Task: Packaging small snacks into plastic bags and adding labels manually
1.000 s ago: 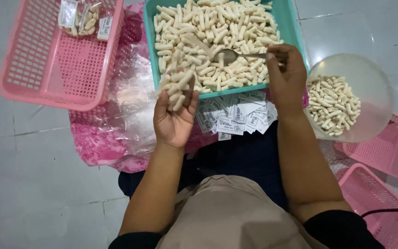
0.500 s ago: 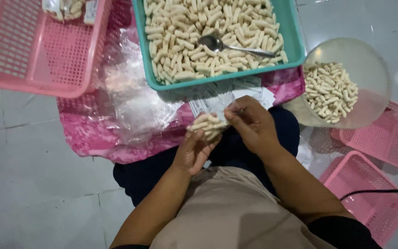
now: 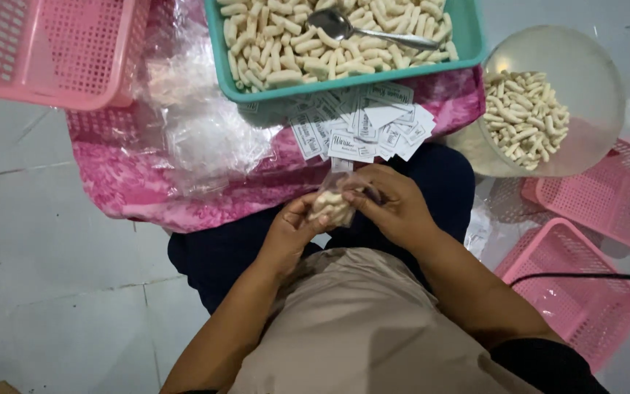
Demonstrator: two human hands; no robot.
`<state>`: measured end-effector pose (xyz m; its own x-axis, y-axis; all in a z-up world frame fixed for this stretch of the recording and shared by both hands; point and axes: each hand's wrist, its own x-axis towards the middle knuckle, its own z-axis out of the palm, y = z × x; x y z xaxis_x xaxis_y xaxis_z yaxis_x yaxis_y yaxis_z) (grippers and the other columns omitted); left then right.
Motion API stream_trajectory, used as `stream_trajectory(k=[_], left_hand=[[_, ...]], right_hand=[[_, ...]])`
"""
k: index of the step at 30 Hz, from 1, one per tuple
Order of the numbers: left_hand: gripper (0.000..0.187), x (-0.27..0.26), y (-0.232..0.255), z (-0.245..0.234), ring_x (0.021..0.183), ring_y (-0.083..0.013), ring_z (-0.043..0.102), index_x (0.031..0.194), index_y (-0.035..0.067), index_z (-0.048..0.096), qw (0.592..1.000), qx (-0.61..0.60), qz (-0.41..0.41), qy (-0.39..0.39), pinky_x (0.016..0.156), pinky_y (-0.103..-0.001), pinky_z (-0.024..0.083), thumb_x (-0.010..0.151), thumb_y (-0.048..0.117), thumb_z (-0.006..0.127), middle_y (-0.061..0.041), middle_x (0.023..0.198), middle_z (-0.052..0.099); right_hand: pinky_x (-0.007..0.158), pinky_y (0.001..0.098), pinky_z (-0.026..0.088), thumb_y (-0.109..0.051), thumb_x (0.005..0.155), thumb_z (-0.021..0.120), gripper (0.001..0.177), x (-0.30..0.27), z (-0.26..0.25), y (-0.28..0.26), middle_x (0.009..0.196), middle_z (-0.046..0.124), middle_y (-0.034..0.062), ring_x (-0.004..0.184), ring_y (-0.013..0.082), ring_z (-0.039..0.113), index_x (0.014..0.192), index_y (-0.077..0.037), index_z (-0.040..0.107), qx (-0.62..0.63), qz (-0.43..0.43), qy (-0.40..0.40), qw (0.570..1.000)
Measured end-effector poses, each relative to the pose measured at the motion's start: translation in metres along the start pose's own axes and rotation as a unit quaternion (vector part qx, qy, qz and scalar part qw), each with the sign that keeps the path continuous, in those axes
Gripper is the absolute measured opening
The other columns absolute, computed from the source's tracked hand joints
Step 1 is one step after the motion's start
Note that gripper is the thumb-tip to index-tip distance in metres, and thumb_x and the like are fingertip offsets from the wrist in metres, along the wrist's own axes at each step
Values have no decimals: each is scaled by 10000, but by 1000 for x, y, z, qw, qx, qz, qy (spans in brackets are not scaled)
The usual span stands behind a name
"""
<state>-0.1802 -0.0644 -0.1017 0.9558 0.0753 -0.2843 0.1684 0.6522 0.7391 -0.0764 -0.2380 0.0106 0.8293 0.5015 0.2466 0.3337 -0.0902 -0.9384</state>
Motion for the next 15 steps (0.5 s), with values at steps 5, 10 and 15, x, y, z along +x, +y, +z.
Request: stream_trajectory(k=[5, 10, 15], left_hand=[[394, -5, -5, 0, 987, -229, 727, 1256, -22, 657, 998, 60, 21, 26, 876, -422, 637, 886, 7, 789, -117, 1052, 718], [401, -13, 6, 15, 1008, -246, 724, 1290, -31, 649, 997, 66, 34, 4, 891, -437, 622, 907, 19, 759, -159, 1061, 732], [351, -16, 13, 23, 961, -205, 706, 1250, -28, 667, 993, 92, 63, 32, 854, -421, 628, 925, 55, 768, -152, 1025, 740]], right_hand=[[855, 415, 566, -44, 920, 788, 237, -6, 7, 1, 967, 730, 155, 936, 227, 707, 1148, 5, 744, 28, 21, 28, 999], [827, 405, 560, 13, 900, 786, 127, -6, 3, -7, 912, 734, 157, 878, 263, 727, 1026, 18, 777, 0, 5, 15, 1000], [846, 385, 560, -11, 884, 821, 127, -14, 7, 19, 912, 736, 128, 885, 258, 725, 1010, -5, 802, 23, -29, 29, 999]])
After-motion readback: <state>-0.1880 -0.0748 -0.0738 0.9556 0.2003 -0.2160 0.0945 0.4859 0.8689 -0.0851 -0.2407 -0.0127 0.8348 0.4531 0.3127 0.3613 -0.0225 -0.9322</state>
